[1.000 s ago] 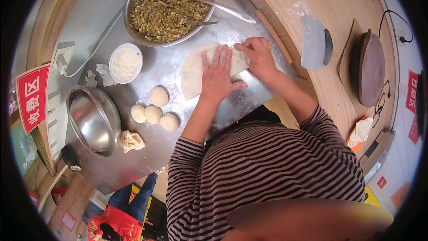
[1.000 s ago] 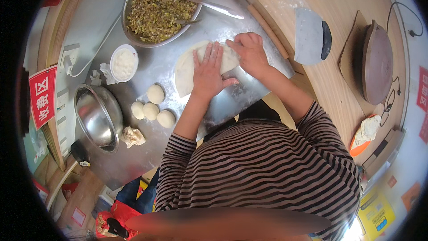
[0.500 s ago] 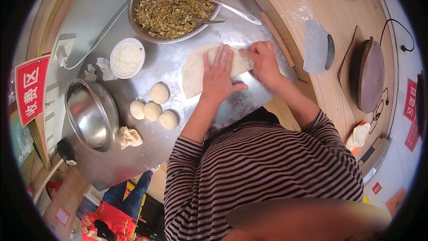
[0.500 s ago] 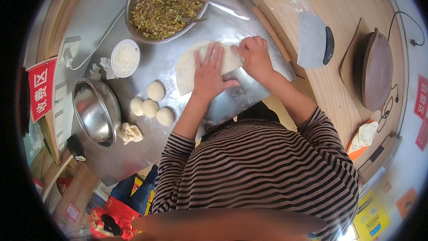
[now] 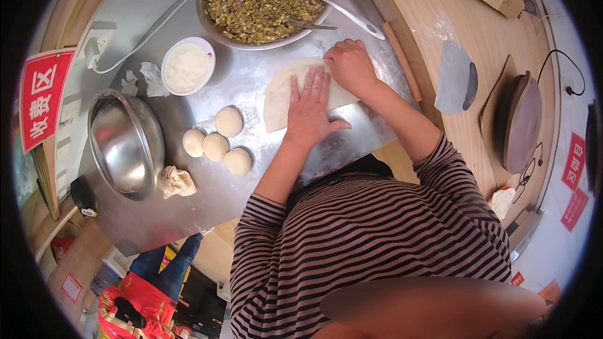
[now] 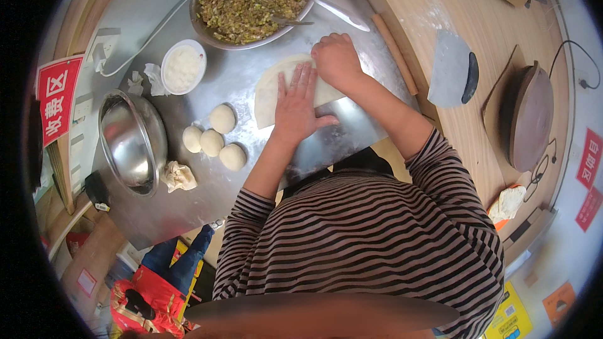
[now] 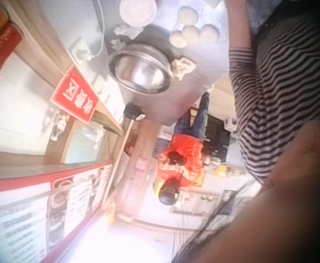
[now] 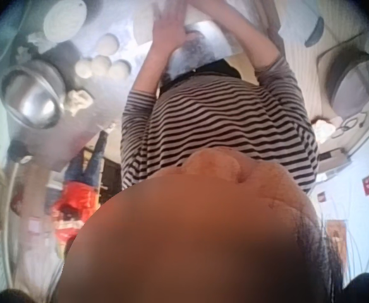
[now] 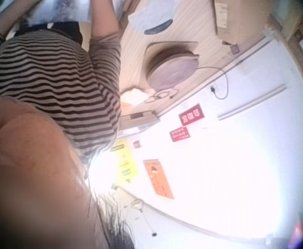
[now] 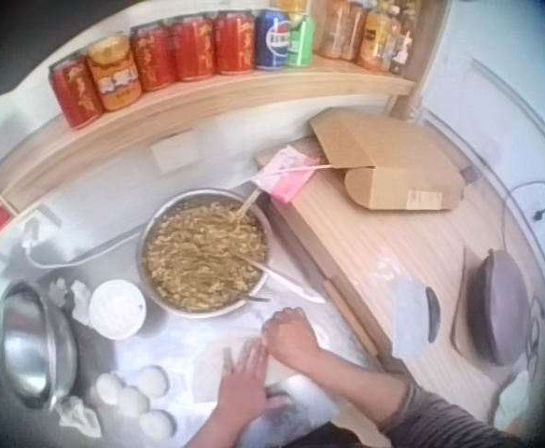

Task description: The person rolls dough balls into flat circles, spreads a green filling on one half, folds the dough into a half-moon shape, and seals the edges. The pies are then placed into an electric grill to cook.

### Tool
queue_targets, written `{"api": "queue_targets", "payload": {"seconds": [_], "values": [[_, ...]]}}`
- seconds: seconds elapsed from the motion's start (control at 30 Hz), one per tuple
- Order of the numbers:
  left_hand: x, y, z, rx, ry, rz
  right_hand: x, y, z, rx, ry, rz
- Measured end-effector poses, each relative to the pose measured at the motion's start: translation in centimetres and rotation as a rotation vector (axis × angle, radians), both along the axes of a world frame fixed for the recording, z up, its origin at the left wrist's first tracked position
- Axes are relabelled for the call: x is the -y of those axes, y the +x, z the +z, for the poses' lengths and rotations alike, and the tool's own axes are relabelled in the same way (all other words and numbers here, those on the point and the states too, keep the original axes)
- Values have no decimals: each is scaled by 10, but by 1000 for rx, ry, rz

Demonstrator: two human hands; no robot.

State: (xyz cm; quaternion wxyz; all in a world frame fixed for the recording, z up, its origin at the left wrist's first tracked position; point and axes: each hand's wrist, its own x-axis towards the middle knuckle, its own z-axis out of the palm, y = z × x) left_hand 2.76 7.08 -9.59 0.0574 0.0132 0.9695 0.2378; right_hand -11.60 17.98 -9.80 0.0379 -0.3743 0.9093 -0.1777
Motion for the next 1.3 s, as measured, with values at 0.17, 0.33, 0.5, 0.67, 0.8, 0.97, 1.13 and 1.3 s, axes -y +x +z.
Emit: {"api": "queue_targets", "payload": {"seconds": [0.17, 0.33, 0.5, 0.67, 0.8, 0.97, 1.13, 1.3], "values": [[2, 1, -3, -48, 33, 40, -19, 11, 0, -22, -215, 179], [6, -3, -6, -128, 0, 54, -35, 20, 5, 4, -163, 264], [9, -5, -7, -40, -15, 32, -47, 21, 5, 19, -117, 253], [9, -6, -1, -12, -7, 29, -56, 26, 5, 8, 1, 304], [7, 0, 5, 48, -17, 71, -39, 18, 6, 22, -132, 221], [8, 11, 3, 38, -11, 106, 10, 11, 0, 109, -185, 10], [11, 14, -7, 5, -13, 78, 30, 3, -3, 44, -26, 56], [15, 17, -7, -72, 66, 164, 15, 6, -1, 5, -228, 254]]}}
